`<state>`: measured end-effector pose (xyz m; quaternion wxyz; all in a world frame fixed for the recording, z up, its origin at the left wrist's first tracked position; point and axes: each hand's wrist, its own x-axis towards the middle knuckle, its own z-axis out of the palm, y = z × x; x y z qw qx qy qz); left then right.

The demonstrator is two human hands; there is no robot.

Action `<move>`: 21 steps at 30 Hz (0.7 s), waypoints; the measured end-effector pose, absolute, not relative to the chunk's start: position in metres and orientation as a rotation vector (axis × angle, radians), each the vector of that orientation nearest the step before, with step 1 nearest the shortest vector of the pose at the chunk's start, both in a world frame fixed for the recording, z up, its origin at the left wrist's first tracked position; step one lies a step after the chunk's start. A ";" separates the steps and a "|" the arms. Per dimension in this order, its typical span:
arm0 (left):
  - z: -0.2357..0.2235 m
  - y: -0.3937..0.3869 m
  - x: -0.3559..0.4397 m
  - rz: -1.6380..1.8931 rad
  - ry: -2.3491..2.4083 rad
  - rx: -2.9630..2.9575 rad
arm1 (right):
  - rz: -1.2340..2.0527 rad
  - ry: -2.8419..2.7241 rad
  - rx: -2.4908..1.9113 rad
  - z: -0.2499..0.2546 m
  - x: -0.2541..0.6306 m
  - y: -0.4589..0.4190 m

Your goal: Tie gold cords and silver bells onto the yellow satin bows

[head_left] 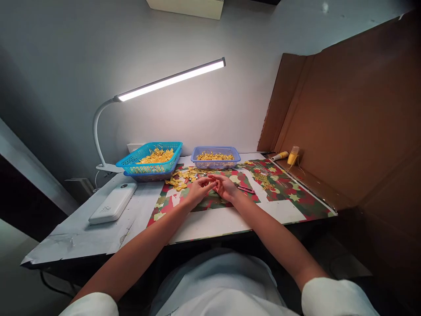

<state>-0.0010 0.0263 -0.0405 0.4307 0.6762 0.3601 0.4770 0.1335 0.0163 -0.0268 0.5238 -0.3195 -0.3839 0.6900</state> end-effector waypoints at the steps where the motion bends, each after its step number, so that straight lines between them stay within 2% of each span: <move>1: -0.040 0.026 -0.001 1.181 0.893 1.634 | 1.645 -0.928 -0.766 -0.027 0.132 0.016; 11: -0.036 0.022 0.003 1.225 0.875 1.484 | 1.492 -0.992 -0.852 -0.035 0.124 0.020; 21: -0.035 0.019 0.000 1.150 0.916 1.581 | 1.524 -0.971 -0.844 -0.033 0.126 0.021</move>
